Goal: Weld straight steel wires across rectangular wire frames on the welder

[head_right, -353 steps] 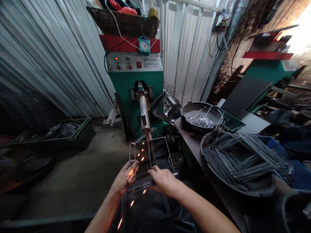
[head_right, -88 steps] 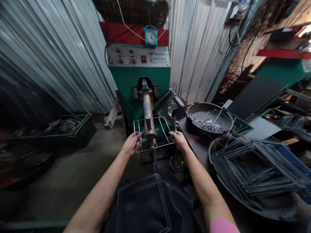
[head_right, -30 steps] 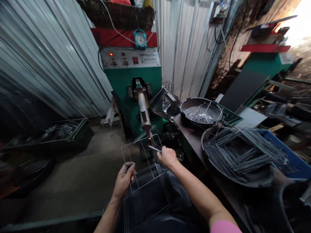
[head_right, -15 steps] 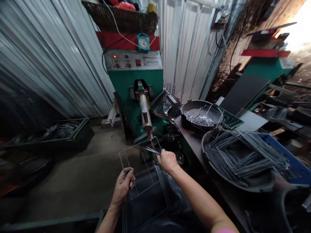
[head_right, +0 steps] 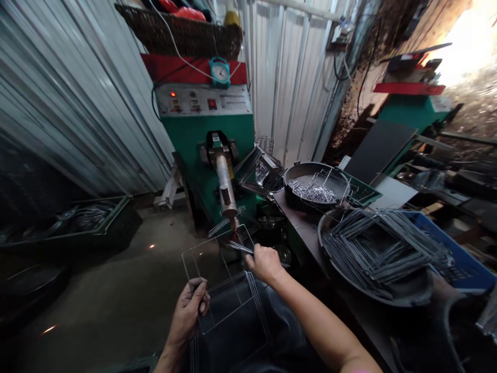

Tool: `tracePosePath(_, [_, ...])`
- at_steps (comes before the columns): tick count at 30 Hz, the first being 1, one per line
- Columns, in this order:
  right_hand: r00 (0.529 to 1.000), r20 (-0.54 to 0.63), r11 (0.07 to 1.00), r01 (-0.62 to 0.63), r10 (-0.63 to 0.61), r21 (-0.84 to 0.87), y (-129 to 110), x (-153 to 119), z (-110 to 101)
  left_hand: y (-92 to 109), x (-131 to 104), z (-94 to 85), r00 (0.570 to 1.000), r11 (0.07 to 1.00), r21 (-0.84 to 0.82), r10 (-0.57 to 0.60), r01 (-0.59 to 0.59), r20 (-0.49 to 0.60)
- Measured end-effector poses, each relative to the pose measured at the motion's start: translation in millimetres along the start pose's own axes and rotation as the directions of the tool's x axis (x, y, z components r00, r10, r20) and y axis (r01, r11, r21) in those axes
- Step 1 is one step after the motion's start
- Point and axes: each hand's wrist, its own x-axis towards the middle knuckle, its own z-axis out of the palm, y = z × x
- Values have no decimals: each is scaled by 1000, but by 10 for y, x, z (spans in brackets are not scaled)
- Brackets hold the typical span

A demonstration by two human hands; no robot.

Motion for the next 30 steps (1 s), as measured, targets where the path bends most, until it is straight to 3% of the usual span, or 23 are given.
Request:
tracePosePath(4, [997, -72, 989, 4, 6, 147, 18, 144, 138, 0, 292, -144, 999, 997, 77, 2, -5, 41])
tracePosePath(11, [949, -306, 855, 219, -76, 470, 94, 565, 234, 24, 1007, -157, 999, 998, 43, 35, -36, 22])
tracePosePath(15, [949, -315, 771, 226, -35, 596, 254, 524, 365, -36, 1216, -131, 999, 999, -6, 36, -36, 39])
tracePosePath(19, [964, -243, 651, 117, 106, 750, 421, 323, 571, -176, 1312, -253, 999, 999, 38, 36, -37, 22])
tracePosePath(22, [973, -76, 457, -33, 218, 889, 497, 127, 785, -246, 1339, -338, 997, 983, 162, -80, 81, -16])
tracePosePath(25, [938, 170, 128, -217, 303, 968, 543, -73, 980, -225, 1260, -360, 979, 944, 264, -182, 201, -93])
tracePosePath(28, [883, 351, -254, -279, 310, 926, 598, -219, 1037, -173, 1037, -406, 985, 898, 404, -159, 175, -75])
tracePosePath(30, [873, 395, -409, -262, 286, 874, 644, -266, 1004, -176, 829, -481, 990, 835, 533, -136, 138, -43])
